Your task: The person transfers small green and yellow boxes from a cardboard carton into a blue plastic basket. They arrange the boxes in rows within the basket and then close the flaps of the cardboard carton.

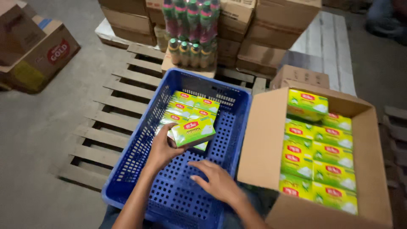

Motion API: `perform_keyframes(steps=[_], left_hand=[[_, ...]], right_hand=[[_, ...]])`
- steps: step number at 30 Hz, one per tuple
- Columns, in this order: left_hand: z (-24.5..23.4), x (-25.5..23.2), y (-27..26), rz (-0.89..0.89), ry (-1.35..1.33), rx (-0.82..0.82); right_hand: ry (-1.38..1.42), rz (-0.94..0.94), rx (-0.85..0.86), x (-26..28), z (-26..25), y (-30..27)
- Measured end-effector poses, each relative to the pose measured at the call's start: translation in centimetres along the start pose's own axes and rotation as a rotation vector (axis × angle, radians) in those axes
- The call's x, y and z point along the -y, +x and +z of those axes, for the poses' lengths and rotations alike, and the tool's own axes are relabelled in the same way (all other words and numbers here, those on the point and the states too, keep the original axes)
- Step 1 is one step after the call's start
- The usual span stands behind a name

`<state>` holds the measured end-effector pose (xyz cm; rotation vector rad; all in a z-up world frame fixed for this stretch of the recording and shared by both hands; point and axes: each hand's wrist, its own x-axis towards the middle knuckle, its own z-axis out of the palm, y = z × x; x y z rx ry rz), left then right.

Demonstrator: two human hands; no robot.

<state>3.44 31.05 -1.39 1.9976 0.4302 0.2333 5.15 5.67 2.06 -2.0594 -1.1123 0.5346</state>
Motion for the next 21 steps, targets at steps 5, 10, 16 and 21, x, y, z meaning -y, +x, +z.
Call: perform_keyframes(steps=[5,10,16,21], left_hand=[[1.2,-6.1,-4.1,0.039,-0.016,0.081],[3.8,-12.3,-7.0,0.073,-0.253,0.283],[8.2,-17.9,-8.4,0.055,-0.189,0.457],[13.4,-18.0,-8.2,0.256,-0.254,0.392]], right_hand=[[-0.059,-0.192,-0.141,6.3,-9.0,-4.9],[-0.443,-0.110,-0.286,6.7,-15.1,-9.3],[-0.454,0.075,-0.185,4.1,-17.6,-13.6],[-0.393,0.137,-0.212,3.2,-21.7,-16.1]])
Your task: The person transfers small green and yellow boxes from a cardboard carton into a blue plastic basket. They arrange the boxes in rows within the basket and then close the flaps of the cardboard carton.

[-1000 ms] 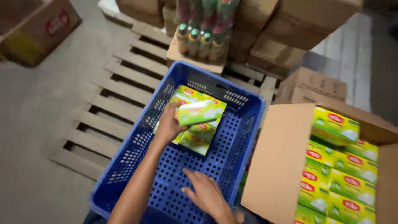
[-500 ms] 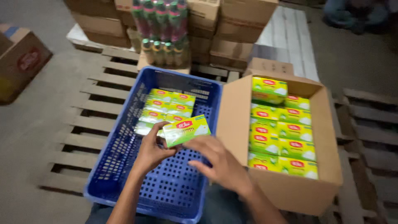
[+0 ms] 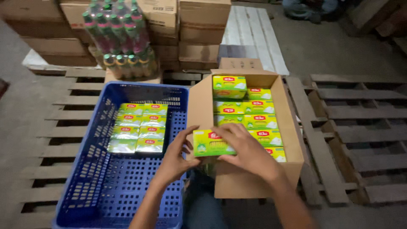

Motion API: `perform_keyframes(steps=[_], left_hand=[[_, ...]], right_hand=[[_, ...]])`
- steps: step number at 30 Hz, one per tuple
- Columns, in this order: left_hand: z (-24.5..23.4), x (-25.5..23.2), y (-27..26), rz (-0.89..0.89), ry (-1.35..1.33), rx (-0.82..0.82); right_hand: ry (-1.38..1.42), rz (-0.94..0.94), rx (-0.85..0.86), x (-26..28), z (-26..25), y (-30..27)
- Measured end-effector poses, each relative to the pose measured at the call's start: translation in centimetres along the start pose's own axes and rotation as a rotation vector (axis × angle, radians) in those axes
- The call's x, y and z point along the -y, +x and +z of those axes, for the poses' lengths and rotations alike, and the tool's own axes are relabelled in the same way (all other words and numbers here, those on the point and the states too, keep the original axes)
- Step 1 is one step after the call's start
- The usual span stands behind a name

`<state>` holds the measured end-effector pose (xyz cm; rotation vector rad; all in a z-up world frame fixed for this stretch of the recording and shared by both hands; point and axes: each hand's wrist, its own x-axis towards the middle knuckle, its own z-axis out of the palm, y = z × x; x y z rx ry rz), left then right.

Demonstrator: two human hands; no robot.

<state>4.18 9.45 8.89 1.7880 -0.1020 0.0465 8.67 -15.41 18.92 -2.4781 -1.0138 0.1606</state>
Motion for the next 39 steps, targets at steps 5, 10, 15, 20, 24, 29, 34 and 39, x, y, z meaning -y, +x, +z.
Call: perform_keyframes(steps=[5,10,15,20,24,29,34,39], left_hand=[[3.7,-2.6,1.5,0.069,-0.004,0.020],[7.4,-0.4,2.5,0.079,0.058,0.042],[9.1,2.9,2.2,0.101,0.055,-0.039],[9.6,3.5,1.8,0.131,0.011,-0.093],[9.6,3.5,1.7,0.156,-0.026,-0.095],[9.5,3.6,1.6,0.141,-0.061,-0.099],[9.6,3.9,1.4,0.130,-0.157,-0.099],[9.7,3.6,1.6,0.147,-0.050,-0.111]], right_hand=[[-0.010,0.128,-0.093,-6.4,-1.4,-0.5],[-0.143,0.178,-0.179,-15.8,0.8,0.8],[-0.118,0.292,-0.196,-20.6,2.0,3.3],[0.003,0.254,-0.150,-19.9,2.2,7.3],[-0.020,0.115,-0.164,-21.1,4.5,9.6],[-0.070,0.089,-0.174,-21.3,6.1,11.3],[-0.144,0.161,-0.102,-21.5,7.0,11.2],[-0.520,0.335,0.093,-17.9,5.9,10.9]])
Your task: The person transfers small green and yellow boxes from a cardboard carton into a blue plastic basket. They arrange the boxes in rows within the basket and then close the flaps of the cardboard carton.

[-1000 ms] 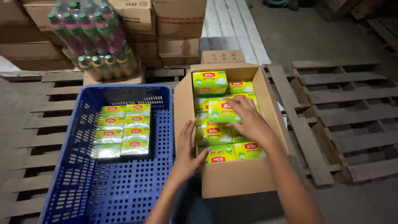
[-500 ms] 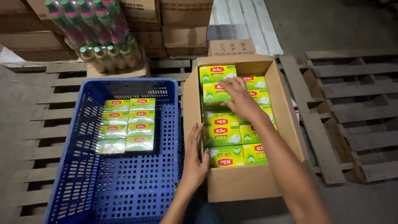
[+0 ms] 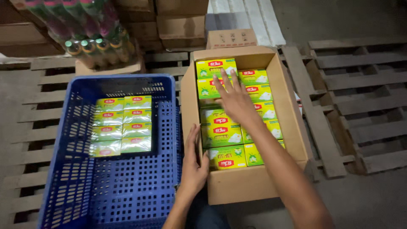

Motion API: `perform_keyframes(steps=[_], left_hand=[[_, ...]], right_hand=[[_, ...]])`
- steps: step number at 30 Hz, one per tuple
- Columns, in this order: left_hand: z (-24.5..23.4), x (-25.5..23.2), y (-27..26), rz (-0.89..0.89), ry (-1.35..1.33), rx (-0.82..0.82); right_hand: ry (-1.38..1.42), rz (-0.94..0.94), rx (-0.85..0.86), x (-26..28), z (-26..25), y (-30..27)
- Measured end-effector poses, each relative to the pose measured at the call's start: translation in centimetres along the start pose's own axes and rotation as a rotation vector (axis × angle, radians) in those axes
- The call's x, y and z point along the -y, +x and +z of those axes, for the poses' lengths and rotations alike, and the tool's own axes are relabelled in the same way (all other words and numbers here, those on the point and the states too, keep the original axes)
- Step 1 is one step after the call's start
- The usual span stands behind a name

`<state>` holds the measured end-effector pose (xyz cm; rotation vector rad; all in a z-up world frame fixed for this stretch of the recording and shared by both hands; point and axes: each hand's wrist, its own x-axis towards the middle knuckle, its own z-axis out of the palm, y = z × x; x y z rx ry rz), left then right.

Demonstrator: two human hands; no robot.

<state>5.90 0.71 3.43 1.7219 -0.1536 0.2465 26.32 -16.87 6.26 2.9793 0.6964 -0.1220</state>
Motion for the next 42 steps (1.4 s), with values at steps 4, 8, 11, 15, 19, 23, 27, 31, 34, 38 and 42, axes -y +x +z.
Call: perform_keyframes(steps=[4,8,11,15,19,23,27,31,34,38,42], left_hand=[[0.4,0.2,-0.2,0.014,-0.040,-0.008],[0.2,0.0,-0.1,-0.016,-0.073,0.001],[0.0,-0.4,-0.2,-0.039,-0.059,0.002],[0.3,0.0,-0.2,-0.054,-0.083,0.006],[0.3,0.0,-0.3,-0.041,-0.078,0.012],[0.2,-0.3,-0.2,-0.068,-0.099,0.019],[0.2,0.1,-0.3,-0.032,-0.120,0.025],[0.3,-0.1,-0.5,-0.028,-0.083,0.008],[0.5,-0.5,-0.3,-0.052,-0.114,-0.022],[-0.4,-1.7,-2.0,-0.195,-0.066,0.091],[-1.2,-2.9,-4.4,-0.271,-0.053,0.173]], right_hand=[[-0.095,0.068,-0.051,0.4,2.2,0.8],[-0.234,0.081,-0.237,0.9,4.0,2.7],[-0.206,0.030,-0.248,0.2,4.8,3.9],[-0.121,-0.023,-0.271,-0.4,5.3,4.2],[-0.091,-0.036,-0.288,-0.4,5.3,4.0],[-0.047,-0.041,-0.267,-0.2,4.2,3.7],[-0.031,-0.043,-0.258,-0.2,4.0,3.8],[-0.054,-0.045,-0.276,-0.1,4.1,3.8],[-0.049,0.008,-0.134,0.5,2.0,3.6],[0.292,0.188,0.034,3.5,-0.7,1.9],[0.489,0.187,-0.059,11.7,-9.5,-2.0]])
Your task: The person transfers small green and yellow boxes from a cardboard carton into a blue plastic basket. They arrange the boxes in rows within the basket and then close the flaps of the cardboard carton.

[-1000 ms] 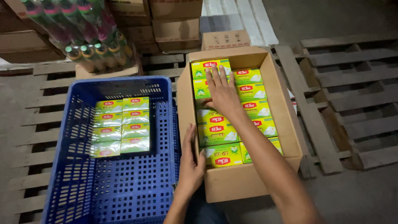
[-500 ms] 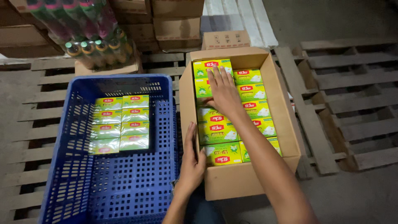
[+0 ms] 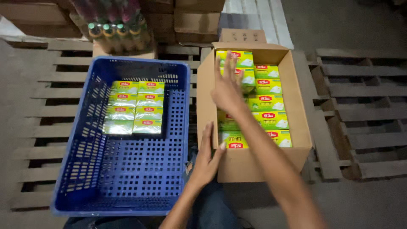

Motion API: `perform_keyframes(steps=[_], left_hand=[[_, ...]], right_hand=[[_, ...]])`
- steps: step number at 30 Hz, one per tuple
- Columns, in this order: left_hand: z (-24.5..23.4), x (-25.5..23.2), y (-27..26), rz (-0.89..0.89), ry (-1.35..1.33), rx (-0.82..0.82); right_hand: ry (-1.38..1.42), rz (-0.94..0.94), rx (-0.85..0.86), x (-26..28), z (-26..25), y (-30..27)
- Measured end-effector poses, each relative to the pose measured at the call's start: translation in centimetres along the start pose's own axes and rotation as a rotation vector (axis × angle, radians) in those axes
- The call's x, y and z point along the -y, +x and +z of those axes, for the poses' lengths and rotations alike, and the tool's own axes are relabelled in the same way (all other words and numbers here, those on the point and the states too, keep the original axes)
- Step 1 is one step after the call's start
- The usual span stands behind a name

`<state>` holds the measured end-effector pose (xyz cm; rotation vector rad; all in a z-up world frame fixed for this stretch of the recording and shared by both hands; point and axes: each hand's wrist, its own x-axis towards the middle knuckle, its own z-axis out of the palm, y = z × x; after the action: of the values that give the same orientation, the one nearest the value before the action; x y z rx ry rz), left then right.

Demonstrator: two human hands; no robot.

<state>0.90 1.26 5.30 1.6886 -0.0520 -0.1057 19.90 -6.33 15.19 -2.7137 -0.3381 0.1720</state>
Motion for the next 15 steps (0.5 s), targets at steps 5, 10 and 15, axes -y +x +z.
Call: perform_keyframes(steps=[5,10,15], left_hand=[[-2.4,1.1,-2.8,-0.010,0.048,0.050],[-8.3,7.9,-4.7,0.043,0.181,0.002],[-16.1,13.1,-7.5,-0.215,0.361,-0.002]], right_hand=[[0.135,-0.359,-0.199,5.3,6.4,-2.0],[0.369,-0.472,-0.075,7.0,15.5,-2.9],[0.012,-0.216,0.493,4.4,26.3,-3.5]])
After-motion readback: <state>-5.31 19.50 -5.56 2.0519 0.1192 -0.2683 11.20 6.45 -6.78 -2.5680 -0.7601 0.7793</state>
